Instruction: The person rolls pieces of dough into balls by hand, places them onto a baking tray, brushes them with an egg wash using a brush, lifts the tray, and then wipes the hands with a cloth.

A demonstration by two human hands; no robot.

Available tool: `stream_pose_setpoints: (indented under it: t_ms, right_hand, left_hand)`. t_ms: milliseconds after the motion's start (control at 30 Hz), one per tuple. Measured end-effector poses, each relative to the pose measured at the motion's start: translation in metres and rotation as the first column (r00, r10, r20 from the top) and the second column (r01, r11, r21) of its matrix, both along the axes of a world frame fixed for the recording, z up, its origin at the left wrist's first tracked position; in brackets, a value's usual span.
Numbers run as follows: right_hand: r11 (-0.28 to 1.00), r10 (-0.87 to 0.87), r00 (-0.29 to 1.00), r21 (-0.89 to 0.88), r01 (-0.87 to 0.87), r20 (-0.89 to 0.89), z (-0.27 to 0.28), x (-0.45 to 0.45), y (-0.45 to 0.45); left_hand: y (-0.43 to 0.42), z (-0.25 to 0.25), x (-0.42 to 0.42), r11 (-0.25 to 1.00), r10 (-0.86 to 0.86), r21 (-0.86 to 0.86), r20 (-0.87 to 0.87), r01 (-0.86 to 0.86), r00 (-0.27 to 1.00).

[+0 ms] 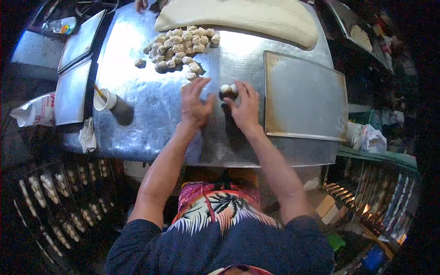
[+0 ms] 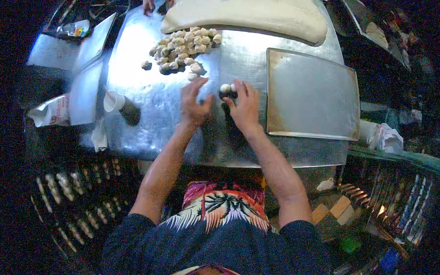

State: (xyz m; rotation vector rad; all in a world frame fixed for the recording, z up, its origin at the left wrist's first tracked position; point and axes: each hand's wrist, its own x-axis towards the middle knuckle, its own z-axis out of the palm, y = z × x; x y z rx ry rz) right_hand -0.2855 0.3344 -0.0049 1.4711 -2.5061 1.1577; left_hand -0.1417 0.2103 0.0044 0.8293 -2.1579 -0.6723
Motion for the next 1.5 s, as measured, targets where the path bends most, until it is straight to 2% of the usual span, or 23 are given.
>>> stream_pose_setpoints:
  t_ms: [67, 100, 200, 233, 267, 367, 467, 567, 600, 700, 767, 800, 867, 900, 967, 1067, 1167, 1233, 1267, 1367, 1400, 1433, 1500]
  right_hand:
    - [0.998, 0.054, 0.998, 0.015, -0.054, 0.012, -0.005, 0.010, -0.015]
    - [0.997, 0.070, 0.997, 0.038, -0.069, -0.012, -0.015, 0.001, -0.027]
    - [0.999, -0.042, 0.989, 0.027, 0.046, -0.138, -0.014, -0.019, -0.056]
    - [0.990, -0.112, 0.973, 0.058, 0.126, -0.203, -0.015, -0.024, -0.062]
    - [0.974, -0.178, 0.947, 0.088, 0.208, -0.266, -0.018, -0.023, -0.062]
    - [0.996, -0.085, 0.902, -0.038, 0.076, -0.422, 0.008, 0.010, -0.082]
    - [0.980, 0.198, 0.965, 0.045, -0.193, -0.175, 0.015, 0.053, -0.118]
    - [0.976, 0.211, 0.947, 0.006, -0.216, -0.242, -0.021, 0.059, -0.141]
    - [0.978, 0.204, 0.965, -0.002, -0.207, -0.168, -0.017, 0.058, -0.138]
    - [0.985, 0.172, 0.983, 0.015, -0.173, 0.056, -0.004, 0.054, -0.093]
    - [0.991, 0.113, 0.977, 0.057, -0.125, 0.182, 0.021, 0.045, -0.025]
    - [0.994, 0.072, 0.968, 0.066, -0.090, 0.241, 0.031, 0.040, 0.014]
    - [0.941, 0.177, 0.981, 0.276, -0.194, 0.085, -0.013, 0.003, 0.090]
    - [0.935, 0.214, 0.975, 0.275, -0.223, 0.060, -0.017, 0.012, 0.101]
    - [0.924, 0.293, 0.956, 0.262, -0.278, -0.018, -0.019, 0.031, 0.096]
    - [0.922, 0.316, 0.947, 0.252, -0.293, -0.055, -0.017, 0.043, 0.031]
    - [0.914, 0.348, 0.937, 0.233, -0.333, -0.024, -0.041, -0.002, -0.015]
    - [0.912, 0.334, 0.942, 0.262, -0.314, -0.033, -0.044, -0.016, 0.007]
    - [0.923, 0.305, 0.949, 0.269, -0.275, -0.075, -0.033, -0.019, 0.022]
    - [0.942, 0.291, 0.948, 0.210, -0.261, -0.126, -0.019, 0.022, 0.056]
    - [0.942, 0.304, 0.945, 0.187, -0.280, -0.118, -0.019, 0.043, 0.057]
    - [0.951, 0.309, 0.934, 0.064, -0.303, -0.178, -0.016, 0.049, 0.039]
    - [0.915, 0.335, 0.939, 0.264, -0.304, -0.077, -0.017, 0.017, -0.003]
  left_hand:
    - [-0.018, -0.001, 0.025, 0.958, 0.222, -0.203, 0.079, -0.202, 0.972]
    - [-0.034, -0.018, 0.032, 0.953, 0.234, -0.220, 0.099, -0.208, 0.967]
    - [-0.061, -0.053, 0.060, 1.000, 0.010, 0.018, 0.013, -0.010, 1.000]
    - [-0.057, -0.038, 0.073, 0.992, -0.026, 0.120, -0.001, 0.026, 1.000]
    - [-0.048, -0.038, 0.091, 0.994, -0.026, 0.106, 0.041, 0.021, 0.999]
    - [-0.045, -0.034, 0.128, 0.996, -0.039, 0.088, 0.096, 0.031, 0.995]
    - [-0.045, -0.030, 0.140, 0.998, -0.065, 0.006, 0.007, 0.065, 0.998]
    - [-0.046, -0.029, 0.143, 0.992, -0.118, -0.035, 0.044, 0.120, 0.992]
    - [-0.048, -0.029, 0.142, 0.990, -0.133, -0.045, 0.063, 0.136, 0.989]
    - [-0.036, -0.028, 0.159, 0.938, -0.020, 0.346, -0.047, 0.035, 0.999]
    - [-0.027, -0.025, 0.193, 0.975, -0.002, 0.220, -0.089, 0.022, 0.996]
    - [-0.024, -0.026, 0.212, 0.979, -0.043, 0.202, 0.003, 0.041, 0.999]
    - [-0.014, -0.031, 0.240, 0.982, -0.108, 0.177, 0.198, 0.073, 0.974]
    - [-0.002, -0.031, 0.234, 0.990, -0.123, 0.098, 0.265, 0.100, 0.956]
    - [0.010, -0.033, 0.194, 0.983, -0.124, -0.079, 0.376, 0.165, 0.918]
    - [-0.018, -0.047, 0.133, 0.972, -0.108, -0.150, 0.398, 0.181, 0.911]
    - [-0.086, -0.106, 0.128, 0.950, -0.144, -0.246, 0.209, 0.194, 0.967]
    - [-0.081, -0.064, 0.137, 0.982, -0.144, 0.124, -0.005, 0.143, 0.990]
    - [-0.074, -0.048, 0.156, 0.997, 0.033, -0.080, 0.255, -0.013, 0.966]
    - [-0.047, -0.092, 0.187, 0.995, 0.020, -0.102, 0.256, 0.007, 0.967]
    - [-0.022, -0.053, 0.177, 0.990, -0.142, 0.027, 0.271, 0.140, 0.952]
    - [-0.018, -0.036, 0.164, 0.980, -0.166, -0.054, 0.305, 0.190, 0.938]
    - [-0.057, -0.038, 0.146, 0.953, -0.219, -0.128, 0.338, 0.275, 0.915]
